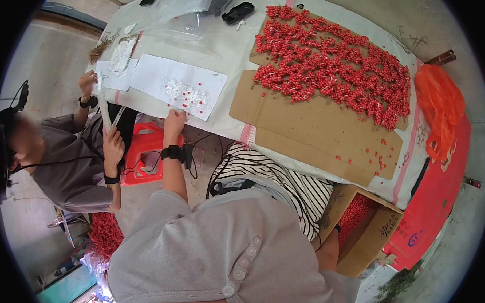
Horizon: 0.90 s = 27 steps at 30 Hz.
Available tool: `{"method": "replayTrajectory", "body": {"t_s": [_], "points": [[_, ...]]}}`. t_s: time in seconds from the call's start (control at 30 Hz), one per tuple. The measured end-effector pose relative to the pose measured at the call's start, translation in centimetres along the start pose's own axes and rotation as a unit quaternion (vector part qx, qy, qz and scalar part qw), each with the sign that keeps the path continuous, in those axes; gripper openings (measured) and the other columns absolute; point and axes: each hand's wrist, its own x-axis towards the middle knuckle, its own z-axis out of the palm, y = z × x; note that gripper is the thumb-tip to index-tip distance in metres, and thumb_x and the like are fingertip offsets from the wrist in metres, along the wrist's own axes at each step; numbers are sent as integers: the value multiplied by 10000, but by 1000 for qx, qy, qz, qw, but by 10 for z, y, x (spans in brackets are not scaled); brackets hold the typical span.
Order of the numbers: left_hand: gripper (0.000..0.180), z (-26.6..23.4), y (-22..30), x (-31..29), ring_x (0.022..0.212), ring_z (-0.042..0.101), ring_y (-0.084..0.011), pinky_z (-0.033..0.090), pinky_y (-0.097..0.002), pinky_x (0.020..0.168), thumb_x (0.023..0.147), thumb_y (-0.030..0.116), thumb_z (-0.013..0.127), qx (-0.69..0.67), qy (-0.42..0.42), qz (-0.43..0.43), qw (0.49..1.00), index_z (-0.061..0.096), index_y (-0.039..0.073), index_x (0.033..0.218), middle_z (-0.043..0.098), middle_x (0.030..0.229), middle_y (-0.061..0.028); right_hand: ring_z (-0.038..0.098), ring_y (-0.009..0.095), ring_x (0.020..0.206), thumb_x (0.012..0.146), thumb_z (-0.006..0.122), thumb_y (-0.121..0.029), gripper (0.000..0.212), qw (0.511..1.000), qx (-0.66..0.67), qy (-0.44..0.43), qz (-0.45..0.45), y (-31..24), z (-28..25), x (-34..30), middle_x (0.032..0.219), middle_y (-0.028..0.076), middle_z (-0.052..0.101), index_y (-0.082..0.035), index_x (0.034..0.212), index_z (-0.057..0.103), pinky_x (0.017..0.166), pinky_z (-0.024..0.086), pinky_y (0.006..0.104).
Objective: The person picks up bunches of red decorative berries from a cardboard sheet and places them into a cardboard box containing many similar items.
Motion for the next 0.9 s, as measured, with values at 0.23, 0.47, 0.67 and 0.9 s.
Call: {"method": "replayTrajectory", "body": {"t_s": [0.23,0.47,0.67,0.9], "points": [[325,4,-6,4,742,500,-354,382,-394,647,693,300,470,2,4,3,1000,452,-18,759,524,742,-226,509,265,786,647,496,-271,435,1000,18,-21,4,-3,-1,-4,899,170,514,-45,1008,407,675,403,390],[248,9,-23,11,678,511,-287,392,-349,602,705,237,459,-10,-9,19,1000,457,-9,737,525,689,-183,504,259,795,656,492,-288,423,999,23,-36,9,-6,-1,-8,902,164,515,-47,997,422,686,398,390],[128,-14,-45,-2,533,499,-109,401,-231,505,719,112,445,-156,-55,84,983,488,-8,711,524,600,-73,501,253,802,664,489,-303,415,999,24,-44,12,-11,-1,-12,904,159,515,-50,989,434,695,394,390],[181,-25,-46,-27,522,507,-180,386,-273,509,683,169,518,-110,21,36,993,513,-12,676,524,571,-106,496,247,810,673,485,-320,407,998,14,-55,18,-14,0,-11,907,152,516,-52,978,449,705,390,391]]}}
